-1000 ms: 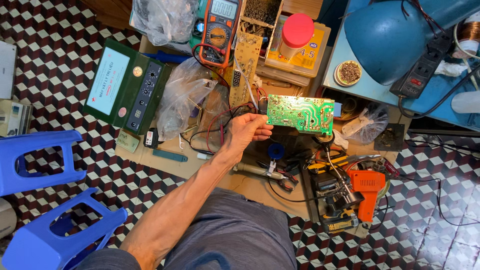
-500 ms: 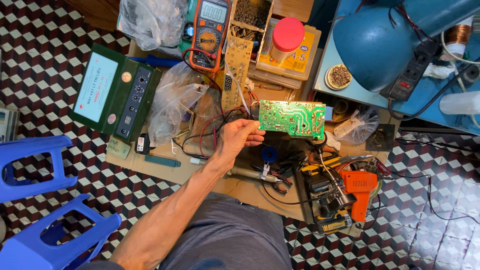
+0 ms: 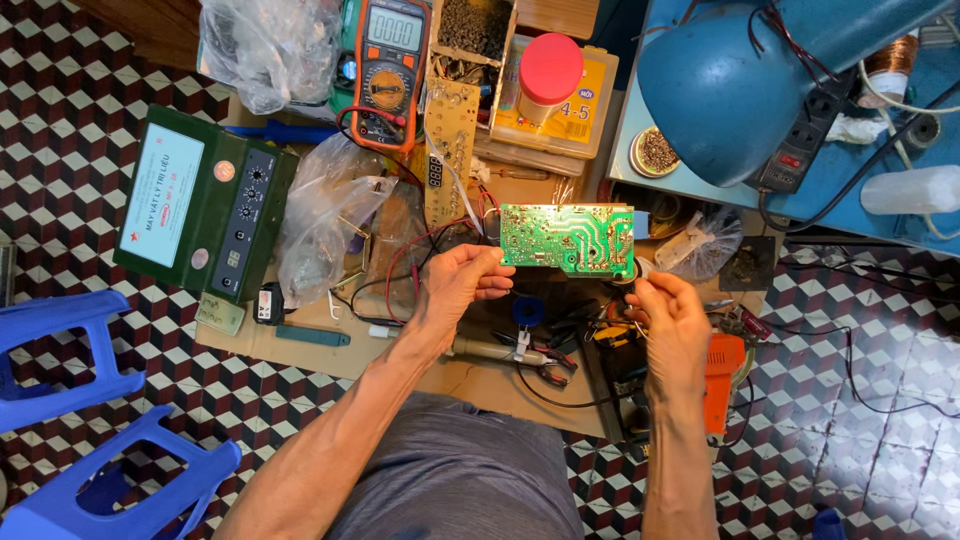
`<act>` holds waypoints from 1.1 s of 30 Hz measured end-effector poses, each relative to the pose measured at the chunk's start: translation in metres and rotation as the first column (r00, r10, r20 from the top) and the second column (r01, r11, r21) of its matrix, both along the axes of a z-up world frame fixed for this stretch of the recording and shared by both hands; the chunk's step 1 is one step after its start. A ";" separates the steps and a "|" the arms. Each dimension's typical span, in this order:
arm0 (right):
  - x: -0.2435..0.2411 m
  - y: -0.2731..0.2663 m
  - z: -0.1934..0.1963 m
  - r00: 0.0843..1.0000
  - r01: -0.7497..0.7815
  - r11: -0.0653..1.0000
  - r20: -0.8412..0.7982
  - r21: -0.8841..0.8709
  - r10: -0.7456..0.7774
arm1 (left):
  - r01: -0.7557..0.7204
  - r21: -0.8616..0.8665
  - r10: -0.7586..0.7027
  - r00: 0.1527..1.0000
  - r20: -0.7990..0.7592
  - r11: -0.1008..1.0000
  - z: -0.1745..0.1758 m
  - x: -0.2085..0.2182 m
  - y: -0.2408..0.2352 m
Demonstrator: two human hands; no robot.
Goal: The person uses a multimeter to test a circuit board, touching probes to various points on the board. They then plug a power cord into the board and observe the multimeter readings. Finally, they use a magnifying glass to inspect the board closely.
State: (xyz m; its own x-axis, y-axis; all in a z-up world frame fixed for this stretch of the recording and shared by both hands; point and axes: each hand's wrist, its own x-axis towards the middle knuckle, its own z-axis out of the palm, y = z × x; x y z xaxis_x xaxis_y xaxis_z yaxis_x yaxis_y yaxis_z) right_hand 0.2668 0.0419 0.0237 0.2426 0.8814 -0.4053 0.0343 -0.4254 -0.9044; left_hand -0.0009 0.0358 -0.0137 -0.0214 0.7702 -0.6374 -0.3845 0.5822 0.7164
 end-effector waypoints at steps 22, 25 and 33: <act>-0.016 0.011 -0.036 0.987 -0.034 0.997 -0.161 -0.071 0.022 | 0.013 0.009 -0.013 1.000 0.008 1.000 -0.006 -0.001 -0.001; -0.017 0.011 -0.033 0.987 -0.041 0.997 -0.158 -0.064 0.030 | 0.008 0.009 -0.008 1.000 0.010 1.000 -0.004 -0.001 -0.001; -0.017 0.009 -0.030 0.986 -0.052 0.997 -0.161 -0.065 0.041 | 0.014 0.009 -0.014 1.000 0.000 1.000 -0.002 -0.001 0.000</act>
State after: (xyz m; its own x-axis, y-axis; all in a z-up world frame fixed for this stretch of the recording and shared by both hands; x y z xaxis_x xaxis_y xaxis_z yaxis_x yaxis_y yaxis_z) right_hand 0.2501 0.0514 -0.0060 0.1297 0.8587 -0.4958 -0.0869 -0.4883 -0.8683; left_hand -0.0014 0.0361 -0.0159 -0.0101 0.7758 -0.6308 -0.3763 0.5816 0.7212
